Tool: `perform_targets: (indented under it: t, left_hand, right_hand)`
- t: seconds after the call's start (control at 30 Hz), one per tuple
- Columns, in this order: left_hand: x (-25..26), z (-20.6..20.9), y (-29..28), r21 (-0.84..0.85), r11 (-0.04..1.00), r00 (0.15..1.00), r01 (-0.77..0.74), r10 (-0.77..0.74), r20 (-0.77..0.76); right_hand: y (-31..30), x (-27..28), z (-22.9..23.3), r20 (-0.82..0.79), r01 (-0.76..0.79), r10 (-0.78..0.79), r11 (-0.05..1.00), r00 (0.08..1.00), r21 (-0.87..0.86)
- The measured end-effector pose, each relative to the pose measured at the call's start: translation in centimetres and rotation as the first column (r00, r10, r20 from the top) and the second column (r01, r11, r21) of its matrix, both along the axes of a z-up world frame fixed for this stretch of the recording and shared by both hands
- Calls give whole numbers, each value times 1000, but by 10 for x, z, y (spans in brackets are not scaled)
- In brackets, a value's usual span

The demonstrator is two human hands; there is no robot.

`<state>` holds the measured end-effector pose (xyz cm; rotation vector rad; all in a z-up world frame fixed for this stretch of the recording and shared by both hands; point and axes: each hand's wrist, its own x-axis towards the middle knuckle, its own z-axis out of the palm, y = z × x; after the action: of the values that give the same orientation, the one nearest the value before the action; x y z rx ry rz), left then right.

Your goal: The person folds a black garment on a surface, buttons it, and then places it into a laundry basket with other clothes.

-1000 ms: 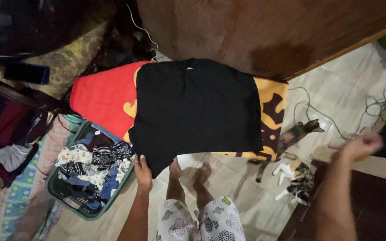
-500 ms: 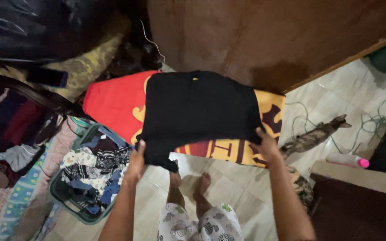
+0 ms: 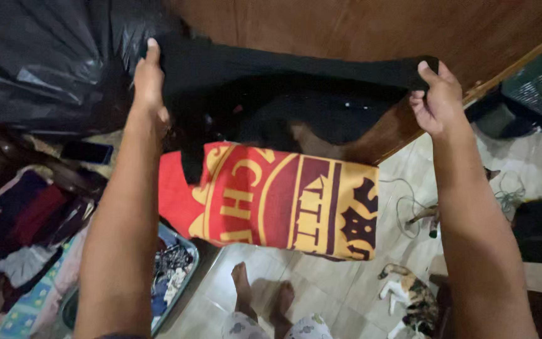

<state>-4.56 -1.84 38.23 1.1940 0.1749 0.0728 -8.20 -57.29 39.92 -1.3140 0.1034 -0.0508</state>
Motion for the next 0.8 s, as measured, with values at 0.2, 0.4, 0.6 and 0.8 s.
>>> perform_targets:
  t: [0.2,0.4,0.6,0.8]
  left_hand:
    - [-46,21,-18,-248,956,984,157,-174,-47]
    - [-139,-91,-20,-291,942,928,165,-248,-278]
    - [-280,-258,-24,-348,937,693,-25,-235,-682]
    - [-386,-354,-35,116,796,472,594,-227,-852]
  right_hand:
    - [12,-38,11,-51,70,-63,987,997,148]
    - [7,-124,-115,-63,-1,22,952,998,307]
    - [22,-268,-270,-334,31,-92,982,938,-184]
    - [28,-347,-335,-825,87,-148,989,546,-119]
